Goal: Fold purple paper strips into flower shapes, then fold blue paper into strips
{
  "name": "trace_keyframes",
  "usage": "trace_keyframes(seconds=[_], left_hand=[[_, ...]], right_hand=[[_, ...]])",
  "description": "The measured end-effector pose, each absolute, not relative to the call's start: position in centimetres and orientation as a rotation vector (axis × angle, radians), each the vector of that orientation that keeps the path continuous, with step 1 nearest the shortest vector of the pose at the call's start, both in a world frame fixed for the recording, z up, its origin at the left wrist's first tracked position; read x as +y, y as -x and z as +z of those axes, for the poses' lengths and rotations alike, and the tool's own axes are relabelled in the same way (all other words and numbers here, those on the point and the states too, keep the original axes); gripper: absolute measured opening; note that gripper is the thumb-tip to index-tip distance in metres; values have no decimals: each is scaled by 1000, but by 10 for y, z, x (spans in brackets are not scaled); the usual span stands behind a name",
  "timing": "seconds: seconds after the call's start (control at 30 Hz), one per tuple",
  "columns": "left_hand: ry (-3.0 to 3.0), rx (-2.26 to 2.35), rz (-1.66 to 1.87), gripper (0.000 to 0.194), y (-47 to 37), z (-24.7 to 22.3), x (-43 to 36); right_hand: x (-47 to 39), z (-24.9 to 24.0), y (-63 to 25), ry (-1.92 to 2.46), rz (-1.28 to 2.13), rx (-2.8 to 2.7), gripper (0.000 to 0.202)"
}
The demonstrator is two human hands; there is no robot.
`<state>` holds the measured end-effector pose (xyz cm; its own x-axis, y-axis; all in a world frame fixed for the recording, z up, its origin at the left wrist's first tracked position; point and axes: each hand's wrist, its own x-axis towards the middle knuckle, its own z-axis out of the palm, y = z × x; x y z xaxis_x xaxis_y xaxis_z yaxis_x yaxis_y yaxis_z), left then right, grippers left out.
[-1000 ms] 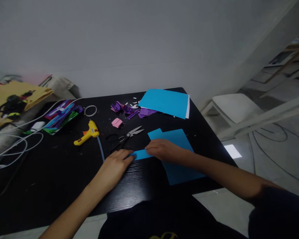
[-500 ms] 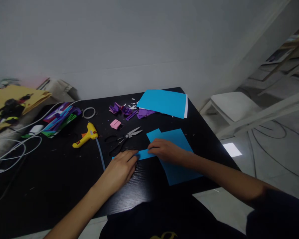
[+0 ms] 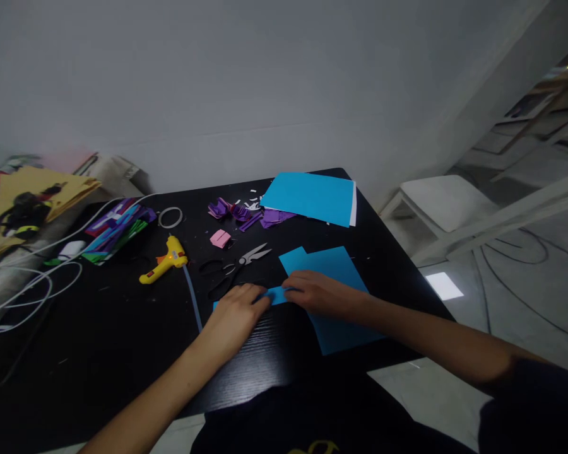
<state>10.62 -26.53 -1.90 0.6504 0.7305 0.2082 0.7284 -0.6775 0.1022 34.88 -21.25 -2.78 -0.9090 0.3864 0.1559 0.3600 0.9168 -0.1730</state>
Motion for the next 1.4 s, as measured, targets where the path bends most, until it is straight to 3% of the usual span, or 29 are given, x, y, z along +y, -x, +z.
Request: trace_keyframes(seconds=[0.67,0.9,1.13,1.23,1.4], left_hand=[[-2839,1058,332,30,-113,-21,-265],[-2858,1060,294,27,-114,-22,-265],[-2850,1056,276,24,-117,-19,-267],[-2851,1038,272,26,-118,-18,-268],[-2833,1057,307,27,-118,-20,-269]], right_hand=[[-218,-44,-348,520,326,-2813,21],[-216,-40,-349,468,223,-2862,14],[-214,-29,-366,635,424,-2733,32],[-219,-31,-372,706,491,-2659,28],[-223,-38,-375,671,349,-2660,24]])
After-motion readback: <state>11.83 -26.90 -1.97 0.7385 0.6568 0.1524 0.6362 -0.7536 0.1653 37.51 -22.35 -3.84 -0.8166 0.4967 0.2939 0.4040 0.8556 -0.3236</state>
